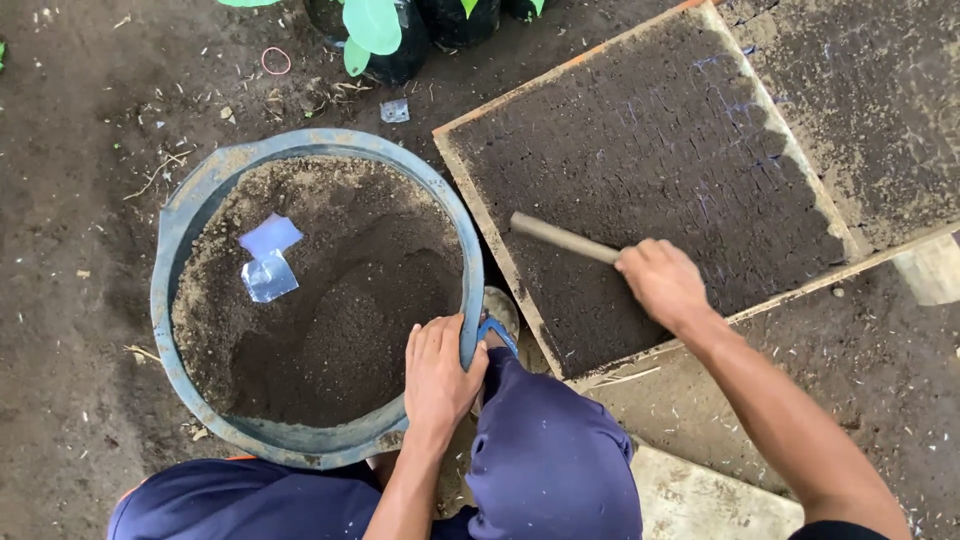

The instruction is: The person breaks up clumps of soil with their hands and then uses a wooden stick to level the soil in a rectangular wooden tray. The person repeatedly smooths the surface of the soil in the tray.

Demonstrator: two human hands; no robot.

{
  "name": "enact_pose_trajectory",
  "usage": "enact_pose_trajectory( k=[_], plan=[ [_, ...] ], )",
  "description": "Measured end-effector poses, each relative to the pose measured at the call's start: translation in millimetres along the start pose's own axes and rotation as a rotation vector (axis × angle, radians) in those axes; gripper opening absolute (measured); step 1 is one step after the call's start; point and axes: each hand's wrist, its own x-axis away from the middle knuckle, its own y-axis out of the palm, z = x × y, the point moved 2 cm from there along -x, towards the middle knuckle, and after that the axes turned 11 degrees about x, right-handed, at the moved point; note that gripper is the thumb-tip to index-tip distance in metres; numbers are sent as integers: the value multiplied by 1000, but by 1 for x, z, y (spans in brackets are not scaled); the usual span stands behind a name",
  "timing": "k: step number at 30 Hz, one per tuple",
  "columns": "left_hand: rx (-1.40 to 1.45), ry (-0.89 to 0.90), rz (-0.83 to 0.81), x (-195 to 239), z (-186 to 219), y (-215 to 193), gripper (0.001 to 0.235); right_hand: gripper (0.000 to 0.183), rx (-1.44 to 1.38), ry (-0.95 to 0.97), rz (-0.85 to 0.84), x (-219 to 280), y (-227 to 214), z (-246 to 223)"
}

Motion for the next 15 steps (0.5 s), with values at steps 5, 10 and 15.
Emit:
enact_pose_trajectory(
  k=[5, 10, 15],
  plan=[
    [20, 44, 97, 1, 2, 0, 49, 23, -148, 56, 33, -4, -20, 30],
    [54, 108, 233, -2, 4, 7, 44, 16, 140, 507, 114, -12, -37, 75],
    [362, 150, 258, -10, 30, 4, 35, 22, 73, 559, 18, -40, -35, 32]
  ],
)
